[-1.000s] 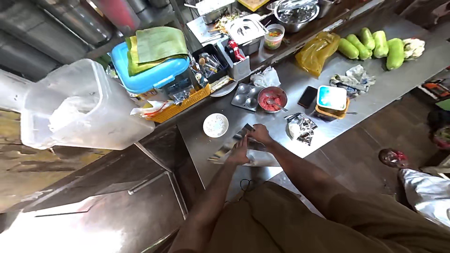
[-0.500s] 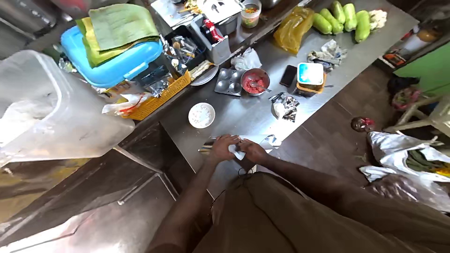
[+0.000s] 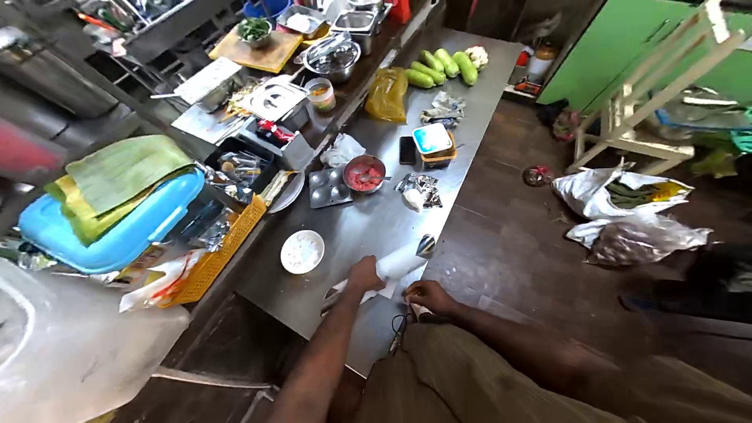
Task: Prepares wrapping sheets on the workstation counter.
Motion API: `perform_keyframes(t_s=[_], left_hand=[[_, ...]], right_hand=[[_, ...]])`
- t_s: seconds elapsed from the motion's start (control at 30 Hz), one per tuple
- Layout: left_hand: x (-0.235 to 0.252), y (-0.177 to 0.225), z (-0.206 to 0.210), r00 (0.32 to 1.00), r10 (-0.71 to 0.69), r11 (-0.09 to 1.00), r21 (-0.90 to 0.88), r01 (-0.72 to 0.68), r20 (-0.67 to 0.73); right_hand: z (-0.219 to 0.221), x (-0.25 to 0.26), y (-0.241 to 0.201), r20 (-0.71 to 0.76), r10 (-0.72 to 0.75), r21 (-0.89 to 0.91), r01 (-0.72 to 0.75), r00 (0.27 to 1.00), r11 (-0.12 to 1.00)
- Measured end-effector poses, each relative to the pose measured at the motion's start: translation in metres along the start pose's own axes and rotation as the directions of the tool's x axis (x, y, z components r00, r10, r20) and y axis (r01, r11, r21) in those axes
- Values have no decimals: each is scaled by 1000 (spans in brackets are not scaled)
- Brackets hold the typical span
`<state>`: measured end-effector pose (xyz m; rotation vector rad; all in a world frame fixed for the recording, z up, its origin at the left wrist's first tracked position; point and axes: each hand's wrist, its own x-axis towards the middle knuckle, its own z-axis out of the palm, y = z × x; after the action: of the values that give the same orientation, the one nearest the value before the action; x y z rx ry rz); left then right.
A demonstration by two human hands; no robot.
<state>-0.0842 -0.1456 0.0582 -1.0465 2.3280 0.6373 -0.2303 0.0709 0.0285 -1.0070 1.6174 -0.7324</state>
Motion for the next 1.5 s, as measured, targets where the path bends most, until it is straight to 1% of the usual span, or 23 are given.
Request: perform_keyframes(t_s=[0.07, 0.13, 0.17, 0.2, 0.23, 0.3, 0.4, 0.43, 0.47, 0.53, 0.6, 0.67, 0.73, 0.77, 0.83, 0.9, 1.0, 1.03, 1.1, 1.17, 1.23, 1.4, 1.5], left_hand=[[-14, 7, 5, 1000, -21, 998, -58, 20, -5], [-29, 9, -1, 999, -29, 976, -219, 24, -19], [-36, 8, -5, 999, -23, 936, -353, 9, -35], [-42, 7, -7, 998, -14, 860, -510, -21, -66], [-50, 9, -8, 995, -10, 744, -666, -57, -96], [-61, 17, -9, 985, -46, 465, -876, -128, -168], [-69, 37, -21, 943, -221, 133, -965, -225, -251], [-70, 42, -25, 926, -277, 27, -965, -260, -257], [-70, 46, -29, 913, -321, -85, -953, -292, -251], [-67, 42, -36, 908, -367, -290, -902, -318, -202], [-59, 36, -43, 900, -422, -412, -862, -295, -107], [-49, 33, -49, 879, -469, -490, -804, -336, -82], [-39, 33, -56, 848, -516, -521, -742, -423, -121], [-35, 33, -60, 828, -546, -509, -733, -451, -130], [-28, 36, -71, 773, -627, -462, -752, -471, -99], [-24, 36, -83, 736, -674, -413, -792, -449, -66], [-22, 37, -86, 693, -718, -375, -807, -457, -59], [-21, 39, -84, 674, -737, -387, -792, -472, -42], [-22, 45, -80, 632, -775, -413, -756, -509, -2], [-24, 52, -77, 584, -810, -430, -723, -541, 45], [-28, 54, -75, 545, -834, -438, -705, -558, 86], [-37, 59, -76, 487, -864, -439, -668, -600, 131], [-40, 62, -76, 469, -873, -427, -672, -605, 132]], right_hand=[[-2, -10, 3, -51, 157, 225, -141, 986, 964], [-3, -12, -2, -73, 206, 359, -167, 976, 918], [-3, -12, -8, -85, 211, 424, -156, 974, 892], [-1, -12, -17, -102, 208, 487, -133, 973, 863], [-1, -12, -27, -130, 194, 532, -96, 972, 841], [-4, -8, -52, -221, 132, 562, 16, 966, 827], [-25, 17, -103, -363, -23, 465, 203, 932, 862], [-35, 30, -116, -368, -90, 418, 251, 925, 873], [-46, 43, -127, -328, -154, 377, 279, 932, 883], [-67, 72, -150, -151, -245, 347, 284, 958, 894], [-83, 104, -168, 76, -258, 373, 213, 963, 903], [-98, 139, -182, 301, -235, 349, 123, 924, 929], [-113, 177, -199, 469, -212, 234, 111, 857, 966], [-120, 196, -208, 516, -205, 155, 145, 832, 977], [-133, 235, -233, 504, -241, -3, 281, 829, 960], [-145, 280, -266, 310, -364, -113, 414, 878, 903], [-160, 353, -332, -7, -449, -119, 445, 893, 887], [-163, 377, -354, -42, -434, -111, 427, 900, 897], [-161, 417, -390, -15, -339, -134, 334, 941, 933], [-151, 439, -412, 84, -157, -142, 168, 984, 976], [-143, 448, -426, 192, -17, -84, 34, 981, 996], [-137, 456, -434, 203, 89, 53, -102, 975, 993], [-139, 452, -417, 240, -12, 308, -64, 971, 949]])
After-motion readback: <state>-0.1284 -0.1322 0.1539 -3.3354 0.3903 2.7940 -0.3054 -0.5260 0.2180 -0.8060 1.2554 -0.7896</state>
